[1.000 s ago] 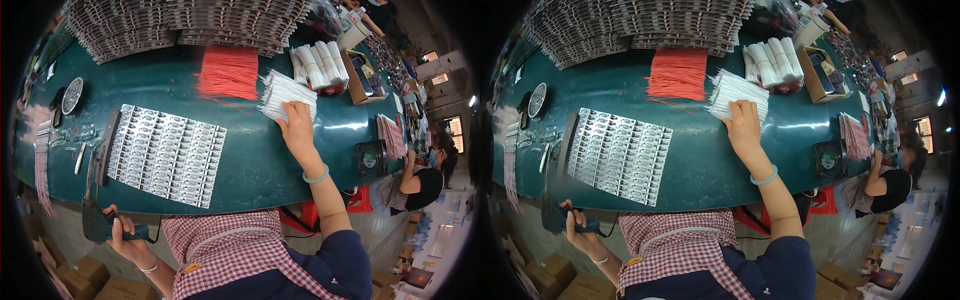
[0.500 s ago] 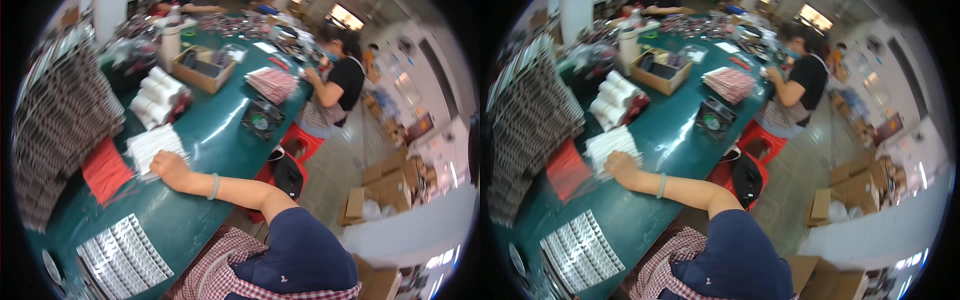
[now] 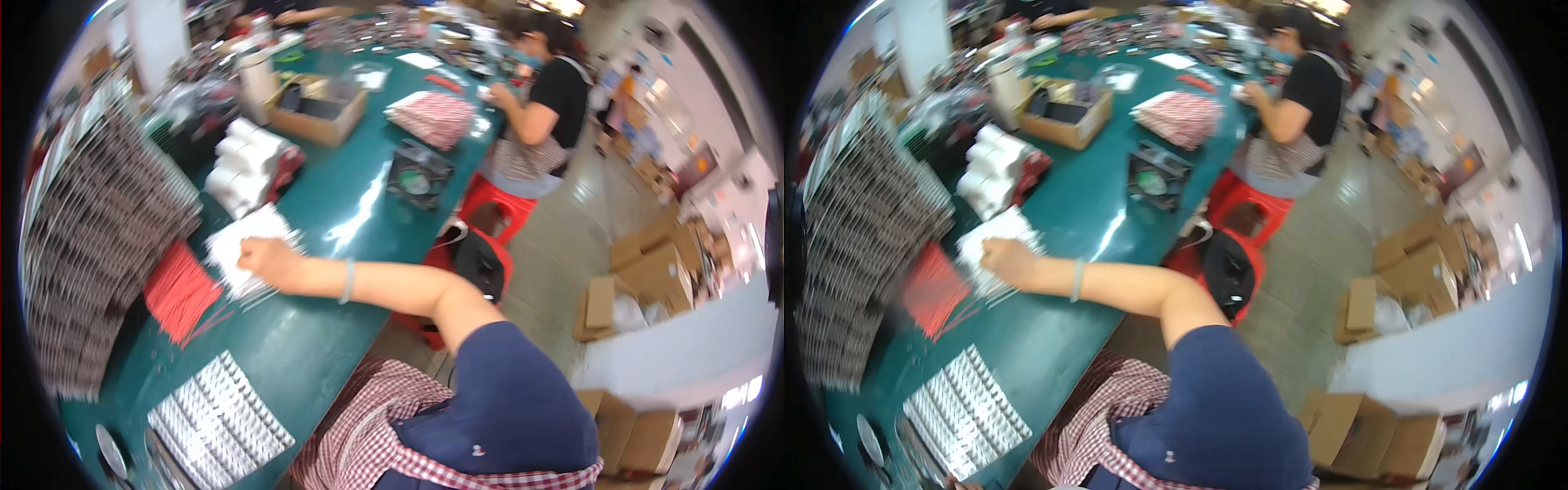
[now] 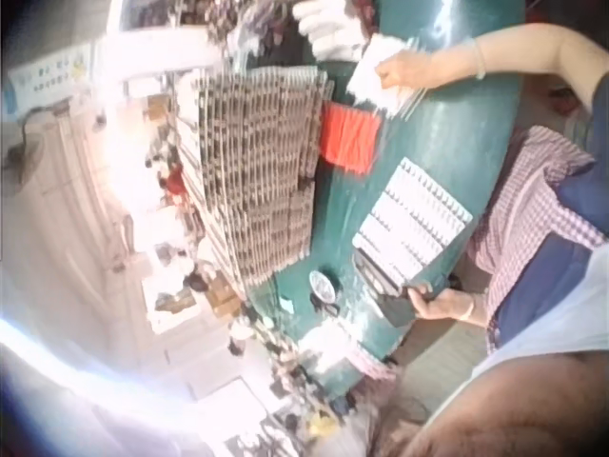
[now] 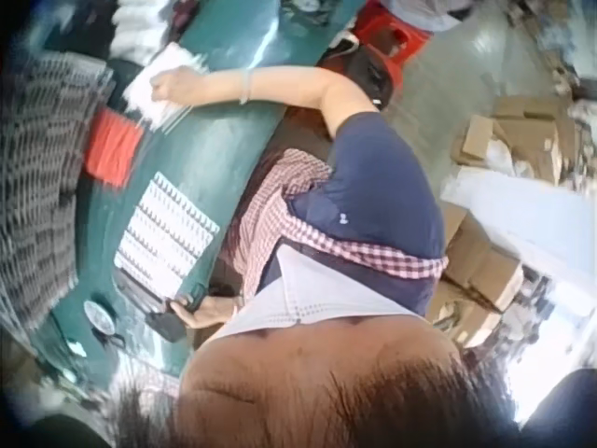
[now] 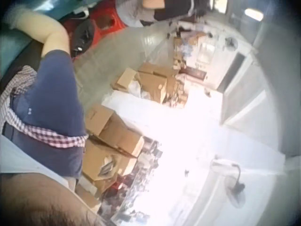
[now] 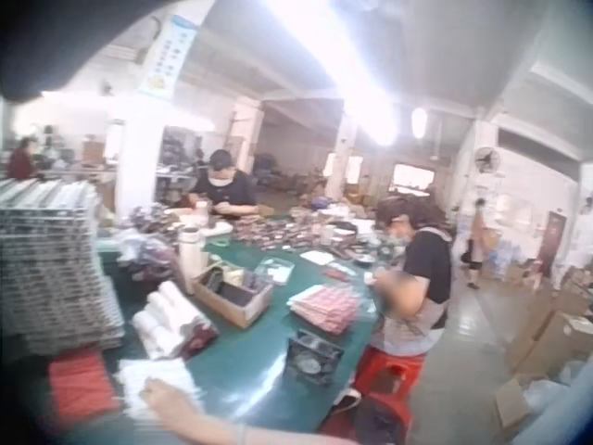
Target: The person uses a soldering iron to attach red and white wires to a grid of metal components on a green workbench. They repeatedly pick up wires, apply the soldering iron to the connection points, and place the finished units into a stack. The person also moves a metal guide and stacks of components during the process.
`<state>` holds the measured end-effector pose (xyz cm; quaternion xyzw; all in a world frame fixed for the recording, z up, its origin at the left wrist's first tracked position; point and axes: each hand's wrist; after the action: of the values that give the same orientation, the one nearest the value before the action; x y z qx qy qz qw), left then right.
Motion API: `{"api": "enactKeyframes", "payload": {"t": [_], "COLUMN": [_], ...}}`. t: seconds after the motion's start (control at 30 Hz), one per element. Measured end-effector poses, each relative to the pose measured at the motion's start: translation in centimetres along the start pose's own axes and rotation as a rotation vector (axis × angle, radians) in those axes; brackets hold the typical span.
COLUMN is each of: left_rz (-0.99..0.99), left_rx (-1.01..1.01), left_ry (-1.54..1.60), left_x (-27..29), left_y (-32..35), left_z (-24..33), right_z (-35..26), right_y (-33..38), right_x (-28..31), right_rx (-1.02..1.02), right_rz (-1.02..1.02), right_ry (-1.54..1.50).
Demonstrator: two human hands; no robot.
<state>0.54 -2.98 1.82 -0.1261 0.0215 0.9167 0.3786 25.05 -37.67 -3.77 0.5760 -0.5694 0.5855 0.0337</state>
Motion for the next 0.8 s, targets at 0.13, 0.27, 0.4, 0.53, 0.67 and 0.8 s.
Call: {"api": "enactKeyframes", "payload": {"t": [0.13, 0.27, 0.4, 0.53, 0.67, 0.8], "left_rz": [-0.055, -0.038, 0.006, -0.003, 0.046, 0.094], "left_rx": [0.056, 0.058, 0.054, 0.094, 0.079, 0.088], "left_ry": [0.077, 0.073, 0.098, 0.175, 0.132, 0.131], "left_x": [5.6, 5.5, 6.0, 6.9, 5.8, 5.4], "left_y": [-1.1, -0.3, 1.1, 2.1, 2.6, 2.3], "left_z": [0.0, -0.3, -0.8, -2.2, -1.4, -0.1], "right_z": [-3.4, -6.3, -8.3, -7.3, -5.9, -5.4], "right_y": [-4.2, -6.7, -8.9, -9.8, -9.7, -8.9], "right_x": [4.6, 8.5, 7.7, 8.1, 9.6, 10.0], "right_rx": [0.112, 0.290, 0.404, 0.406, 0.375, 0.354], "right_rz": [-0.228, -0.556, -0.761, -0.739, -0.739, -0.757], "right_ry": [-0.058, 0.161, 0.225, 0.248, 0.354, 0.428]}}
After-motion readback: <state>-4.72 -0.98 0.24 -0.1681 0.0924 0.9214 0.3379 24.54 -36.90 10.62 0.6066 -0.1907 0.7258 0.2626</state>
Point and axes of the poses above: each hand's wrist, its own y-axis away from the middle knuckle, its own x-axis out of the back of the hand, z = x × y, and after that the axes turned 10 degrees about -y, right-handed
